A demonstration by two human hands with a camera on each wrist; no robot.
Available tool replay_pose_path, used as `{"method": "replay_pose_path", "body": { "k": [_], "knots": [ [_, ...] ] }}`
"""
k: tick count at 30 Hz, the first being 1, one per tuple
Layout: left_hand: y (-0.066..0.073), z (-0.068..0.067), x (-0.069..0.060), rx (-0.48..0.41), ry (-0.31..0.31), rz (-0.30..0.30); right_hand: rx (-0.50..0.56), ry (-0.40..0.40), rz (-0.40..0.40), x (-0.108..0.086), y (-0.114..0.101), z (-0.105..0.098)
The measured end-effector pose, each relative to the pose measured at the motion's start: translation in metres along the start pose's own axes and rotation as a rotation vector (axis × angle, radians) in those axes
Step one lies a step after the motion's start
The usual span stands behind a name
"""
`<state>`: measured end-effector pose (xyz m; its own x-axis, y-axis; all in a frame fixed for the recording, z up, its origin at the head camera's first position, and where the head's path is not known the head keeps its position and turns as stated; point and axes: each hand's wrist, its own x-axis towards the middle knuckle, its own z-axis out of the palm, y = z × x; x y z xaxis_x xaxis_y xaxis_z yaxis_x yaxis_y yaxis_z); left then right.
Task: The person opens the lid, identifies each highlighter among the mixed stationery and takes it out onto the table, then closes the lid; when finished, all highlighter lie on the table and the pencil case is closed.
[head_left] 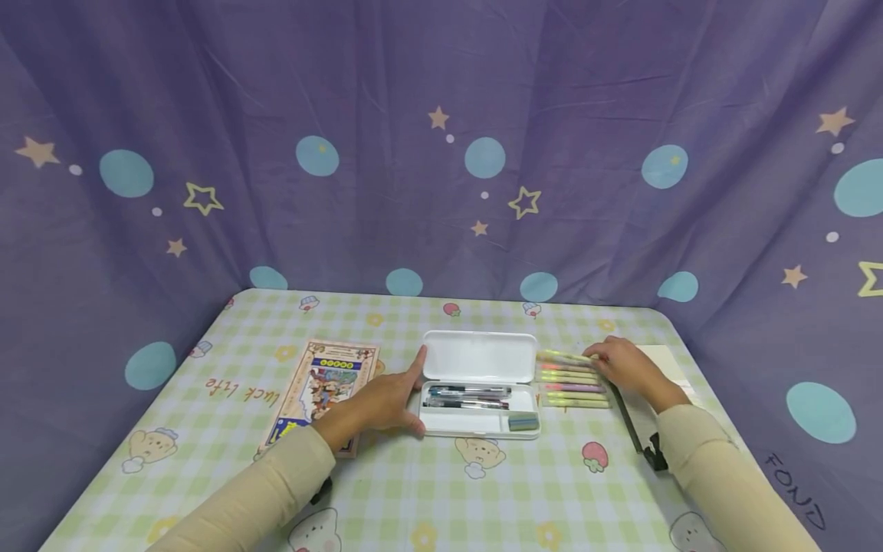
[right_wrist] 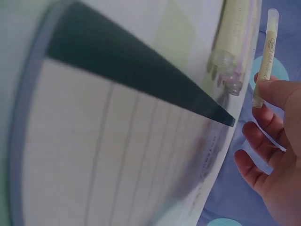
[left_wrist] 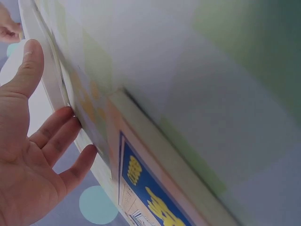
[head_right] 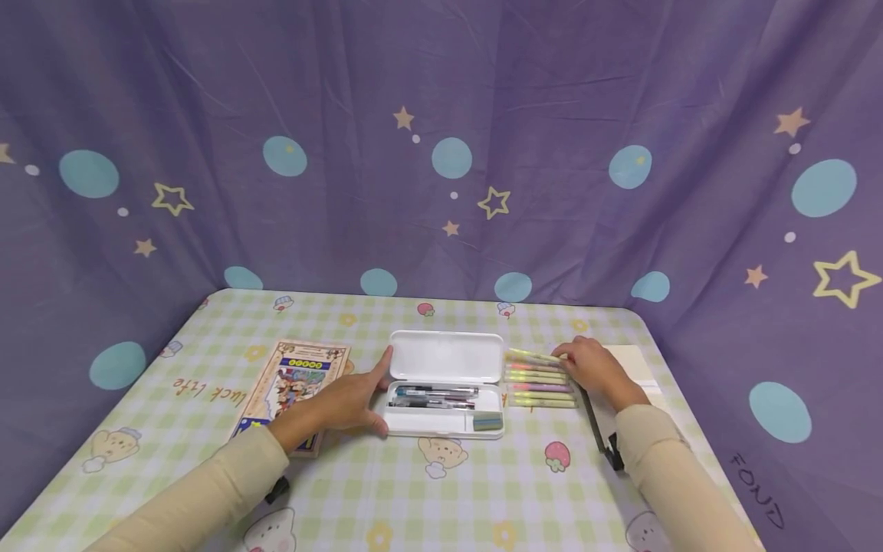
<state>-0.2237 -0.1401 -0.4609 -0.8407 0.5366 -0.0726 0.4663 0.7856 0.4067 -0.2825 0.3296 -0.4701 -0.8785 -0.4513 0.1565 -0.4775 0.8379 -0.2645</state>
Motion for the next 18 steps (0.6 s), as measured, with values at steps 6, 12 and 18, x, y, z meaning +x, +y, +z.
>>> {"method": "replay_pose_path", "body": {
  "k": [6, 12, 18],
  "knots": [
    [-0.0005, 0.0009, 0.0003, 0.005, 0.000, -0.001, -0.009, -0.028, 0.009, 0.0045, 0.0002, 0.0055],
    [-0.0002, 0.0003, 0.0004, 0.006, 0.000, -0.010, -0.005, -0.041, 0.019, 0.0054, -0.0008, 0.0073],
    [-0.0009, 0.0012, 0.0004, 0.007, 0.000, -0.008, 0.003, -0.062, 0.036, 0.0049, 0.0010, 0.0095]
  ]
}}
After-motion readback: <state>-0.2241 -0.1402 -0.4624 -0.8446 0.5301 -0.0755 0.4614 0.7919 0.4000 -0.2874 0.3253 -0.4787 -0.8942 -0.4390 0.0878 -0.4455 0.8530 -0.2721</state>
